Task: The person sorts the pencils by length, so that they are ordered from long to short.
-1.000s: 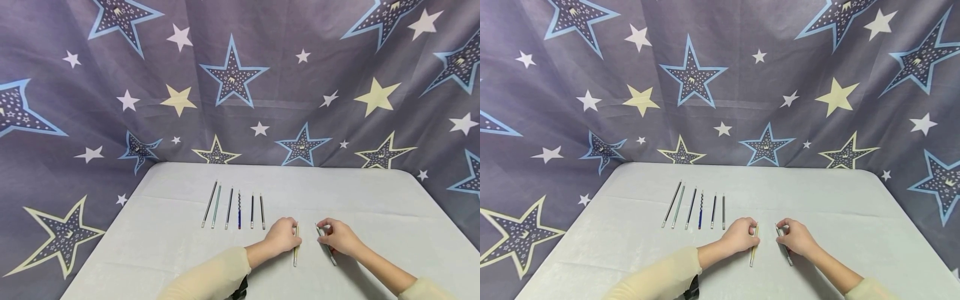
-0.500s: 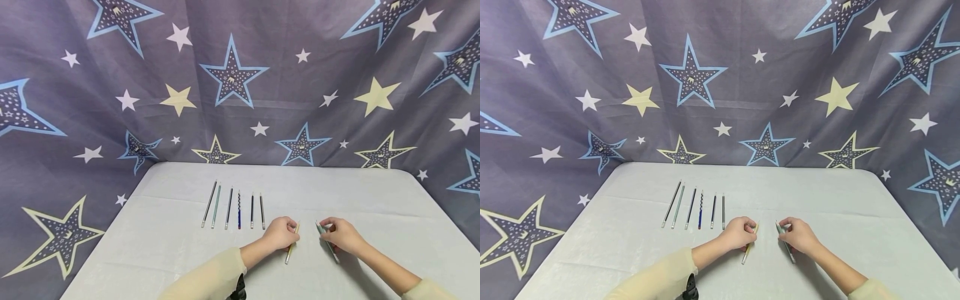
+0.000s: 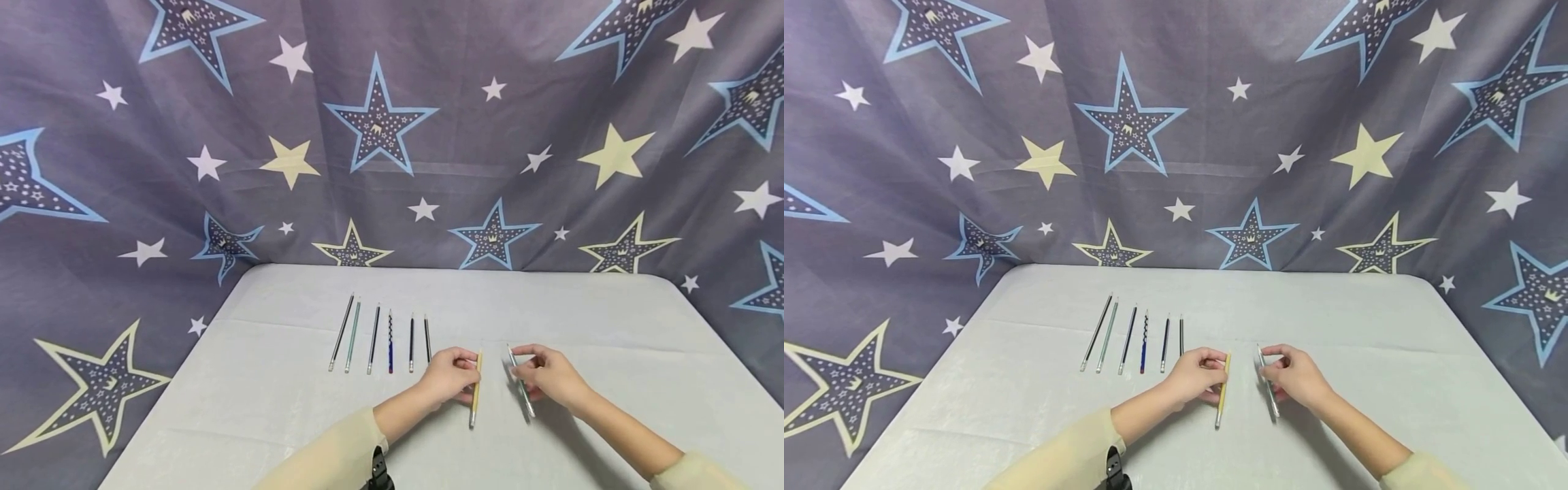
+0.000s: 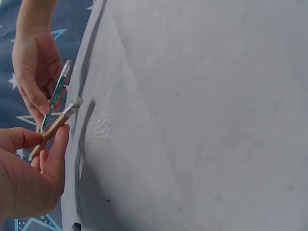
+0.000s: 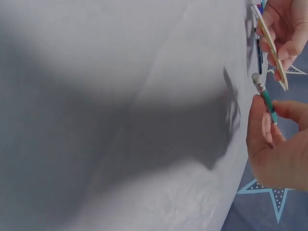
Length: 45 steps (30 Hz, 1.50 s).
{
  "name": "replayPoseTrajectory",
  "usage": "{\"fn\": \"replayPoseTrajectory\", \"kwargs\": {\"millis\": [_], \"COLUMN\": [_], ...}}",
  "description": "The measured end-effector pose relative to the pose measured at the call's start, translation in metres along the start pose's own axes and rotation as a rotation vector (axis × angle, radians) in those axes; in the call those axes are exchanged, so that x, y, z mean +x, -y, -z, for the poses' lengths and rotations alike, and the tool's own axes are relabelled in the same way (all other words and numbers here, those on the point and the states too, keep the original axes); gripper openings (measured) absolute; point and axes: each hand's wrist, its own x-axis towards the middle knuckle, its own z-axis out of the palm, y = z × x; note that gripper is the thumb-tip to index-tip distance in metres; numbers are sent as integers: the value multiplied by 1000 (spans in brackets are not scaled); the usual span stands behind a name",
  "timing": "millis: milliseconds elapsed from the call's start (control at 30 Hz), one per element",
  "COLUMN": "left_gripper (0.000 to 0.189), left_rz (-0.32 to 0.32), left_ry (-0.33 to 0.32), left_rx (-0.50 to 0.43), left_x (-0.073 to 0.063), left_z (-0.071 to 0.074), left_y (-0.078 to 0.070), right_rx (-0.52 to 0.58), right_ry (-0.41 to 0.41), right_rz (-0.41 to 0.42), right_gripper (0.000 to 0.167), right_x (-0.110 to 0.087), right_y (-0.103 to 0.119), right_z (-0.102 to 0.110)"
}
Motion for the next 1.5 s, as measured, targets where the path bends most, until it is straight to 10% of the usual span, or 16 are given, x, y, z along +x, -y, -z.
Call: {"fn": "replayPoseTrajectory", "kwargs": {"millis": [367, 1500], "left_gripper": [32, 32], "left_rz": [20, 9], "left_ry": [-27, -65], "left_rx": [-129, -162], "left_x": [-2, 2], "left_z": [11, 16], "left_y": [-4, -3], "right_rx": [172, 188], "right_ry": [68, 48], "right_rz": [32, 19], "right_gripper": [52, 52], "right_x": [3, 4], "right_y": [3, 6], "right_z": [-3, -8]}}
